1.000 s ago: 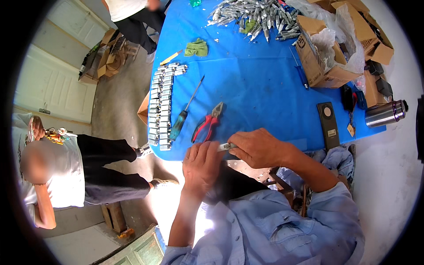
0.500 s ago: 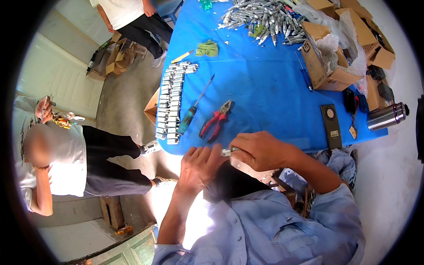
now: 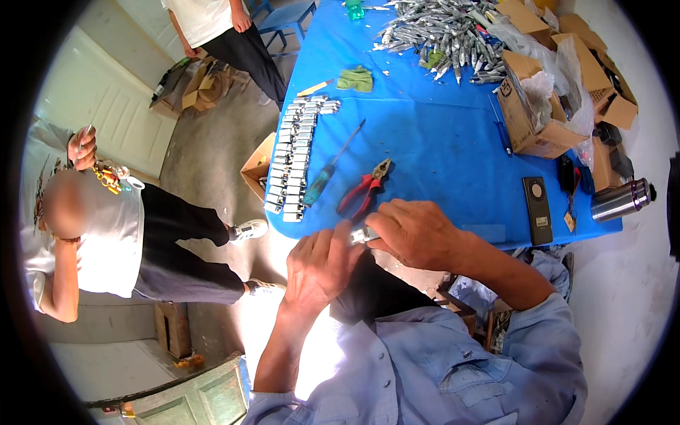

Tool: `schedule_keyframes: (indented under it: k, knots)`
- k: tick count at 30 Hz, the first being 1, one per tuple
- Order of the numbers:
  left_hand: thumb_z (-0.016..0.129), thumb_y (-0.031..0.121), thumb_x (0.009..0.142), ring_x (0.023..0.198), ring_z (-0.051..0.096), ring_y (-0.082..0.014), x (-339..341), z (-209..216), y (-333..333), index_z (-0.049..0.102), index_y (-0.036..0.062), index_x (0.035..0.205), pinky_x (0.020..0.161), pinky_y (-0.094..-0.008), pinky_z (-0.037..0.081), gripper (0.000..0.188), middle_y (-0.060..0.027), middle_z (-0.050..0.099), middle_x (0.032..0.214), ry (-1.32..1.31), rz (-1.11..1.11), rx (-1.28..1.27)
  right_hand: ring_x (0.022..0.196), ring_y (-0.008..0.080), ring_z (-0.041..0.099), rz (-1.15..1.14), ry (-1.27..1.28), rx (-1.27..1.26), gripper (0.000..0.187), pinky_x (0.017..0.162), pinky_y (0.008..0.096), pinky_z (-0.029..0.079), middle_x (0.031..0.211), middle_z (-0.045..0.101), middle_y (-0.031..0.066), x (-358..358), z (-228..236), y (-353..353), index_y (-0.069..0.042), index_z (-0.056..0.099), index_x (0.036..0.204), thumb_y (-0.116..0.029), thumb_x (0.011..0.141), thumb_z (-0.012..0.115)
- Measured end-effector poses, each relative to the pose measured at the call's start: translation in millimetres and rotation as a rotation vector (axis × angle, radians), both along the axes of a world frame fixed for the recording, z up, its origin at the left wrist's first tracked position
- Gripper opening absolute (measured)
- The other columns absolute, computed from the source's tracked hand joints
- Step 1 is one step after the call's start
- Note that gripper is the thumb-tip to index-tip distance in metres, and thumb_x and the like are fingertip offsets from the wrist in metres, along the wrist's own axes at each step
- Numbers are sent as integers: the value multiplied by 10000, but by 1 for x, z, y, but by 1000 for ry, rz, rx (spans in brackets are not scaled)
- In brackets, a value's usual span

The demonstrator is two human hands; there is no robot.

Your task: The person assembles a lighter by inserting internal components into the metal casing and using a screwdriver to tighten a small screw at the base, then verifies the assembly by looking at the device.

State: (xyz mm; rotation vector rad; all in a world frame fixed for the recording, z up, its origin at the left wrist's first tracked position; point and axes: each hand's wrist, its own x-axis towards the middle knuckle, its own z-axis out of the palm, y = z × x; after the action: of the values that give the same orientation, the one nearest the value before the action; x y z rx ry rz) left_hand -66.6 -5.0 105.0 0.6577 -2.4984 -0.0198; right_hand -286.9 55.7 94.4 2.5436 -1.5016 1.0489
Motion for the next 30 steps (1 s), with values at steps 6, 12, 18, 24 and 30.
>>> schedule_keyframes:
  k: [6,12,18,24,30]
  knots:
    - [817,233,865,714,637,-268,7,-2,-5,657,-12,1143,617,-368,528,404,-125,657,927,51,27,-150,810,338,679,28,-188,286,237,638,449,508,861,637,126,10,-4,1,-52,548,954,-240,967,691]
    - [789,291,914,628,599,-252,18,0,-5,658,70,1096,564,-389,501,314,-57,557,752,-30,22,-125,781,324,669,-3,-52,156,190,619,453,511,852,634,109,21,3,-1,-54,565,979,-220,963,658]
    - [765,276,938,596,605,-237,20,-7,-5,642,51,975,524,-379,487,259,-55,536,688,16,43,-103,723,285,643,-68,38,20,157,584,426,504,806,602,77,32,-2,0,-62,574,989,-119,888,679]
    - [714,315,981,576,604,-273,14,-17,-5,565,88,853,510,-402,472,300,-72,570,669,25,140,-15,702,332,650,-34,-67,40,177,577,450,501,792,619,115,29,-25,-13,-51,564,985,-119,904,705]
    - [695,266,1003,550,612,-300,2,-33,-8,584,91,865,502,-428,474,249,-91,591,649,55,220,28,711,365,668,-112,-141,54,173,579,479,496,792,640,145,26,-42,-20,-57,553,965,-147,943,700]
